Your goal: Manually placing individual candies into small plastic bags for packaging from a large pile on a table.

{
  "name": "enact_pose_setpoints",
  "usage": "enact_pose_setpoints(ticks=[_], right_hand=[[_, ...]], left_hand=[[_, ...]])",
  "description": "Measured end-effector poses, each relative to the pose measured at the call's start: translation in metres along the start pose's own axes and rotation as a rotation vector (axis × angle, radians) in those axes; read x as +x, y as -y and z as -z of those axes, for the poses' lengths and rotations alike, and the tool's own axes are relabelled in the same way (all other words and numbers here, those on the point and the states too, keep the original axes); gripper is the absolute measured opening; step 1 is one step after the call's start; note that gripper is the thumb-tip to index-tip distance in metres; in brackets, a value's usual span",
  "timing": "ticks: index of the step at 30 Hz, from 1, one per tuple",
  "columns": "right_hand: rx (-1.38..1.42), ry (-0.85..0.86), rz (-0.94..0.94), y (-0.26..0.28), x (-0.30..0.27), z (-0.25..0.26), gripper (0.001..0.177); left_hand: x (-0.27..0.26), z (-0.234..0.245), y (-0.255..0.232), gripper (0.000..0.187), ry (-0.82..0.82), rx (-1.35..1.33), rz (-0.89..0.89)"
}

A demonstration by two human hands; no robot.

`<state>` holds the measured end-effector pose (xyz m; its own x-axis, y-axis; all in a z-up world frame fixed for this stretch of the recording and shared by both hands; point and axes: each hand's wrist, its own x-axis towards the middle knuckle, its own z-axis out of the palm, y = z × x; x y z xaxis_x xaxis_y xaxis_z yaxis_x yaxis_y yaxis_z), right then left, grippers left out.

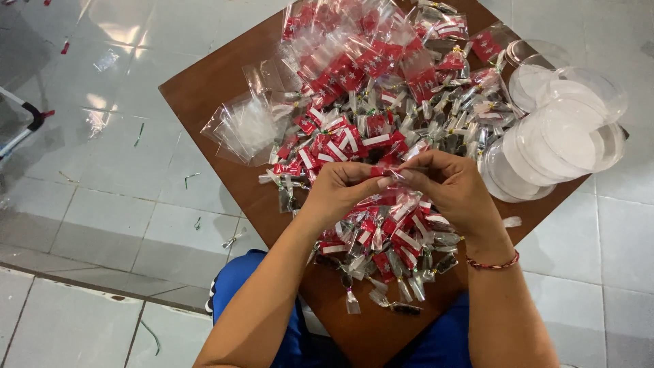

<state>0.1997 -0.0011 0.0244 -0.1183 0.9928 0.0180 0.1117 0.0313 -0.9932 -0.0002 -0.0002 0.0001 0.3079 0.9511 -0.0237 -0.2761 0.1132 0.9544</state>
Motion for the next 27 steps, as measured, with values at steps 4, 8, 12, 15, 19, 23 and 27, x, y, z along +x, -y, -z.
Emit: enact_pose_setpoints(ticks=[4,8,12,15,19,23,27], right_hand=[[-0.016,-0.006,-0.002,-0.023,0.004,0.004,0.011],[0.008,-0.012,-0.019,-0.026,0.005,0.001,0.011],[0.032,0.019,-0.046,0.0,0.0,-0.004,0.011],[-0.007,0.039,-0.056,0.01,0.001,-0.004,0.009],[-0.015,0.008,-0.065,-0.022,0.004,0.002,0.008],[0.099,-0.024,-0.063,-0.032,0.007,0.0,0.016],[0.386,-0.013,-0.052,-0.013,0.006,-0.003,0.042]], left_hand=[[0.002,0.001,0.007,0.023,-0.003,-0.016,0.0],[-0.001,-0.005,0.002,0.022,0.011,-0.028,0.025],[-0.003,-0.009,-0.001,0.022,0.013,-0.053,0.029],[0.005,0.01,0.023,0.022,0.016,-0.003,0.039],[0.001,0.003,0.013,0.022,0.013,-0.034,0.041],[0.001,-0.003,0.01,0.023,-0.031,-0.125,0.028],[0.018,0.002,0.044,0.024,-0.197,-0.415,-0.006]])
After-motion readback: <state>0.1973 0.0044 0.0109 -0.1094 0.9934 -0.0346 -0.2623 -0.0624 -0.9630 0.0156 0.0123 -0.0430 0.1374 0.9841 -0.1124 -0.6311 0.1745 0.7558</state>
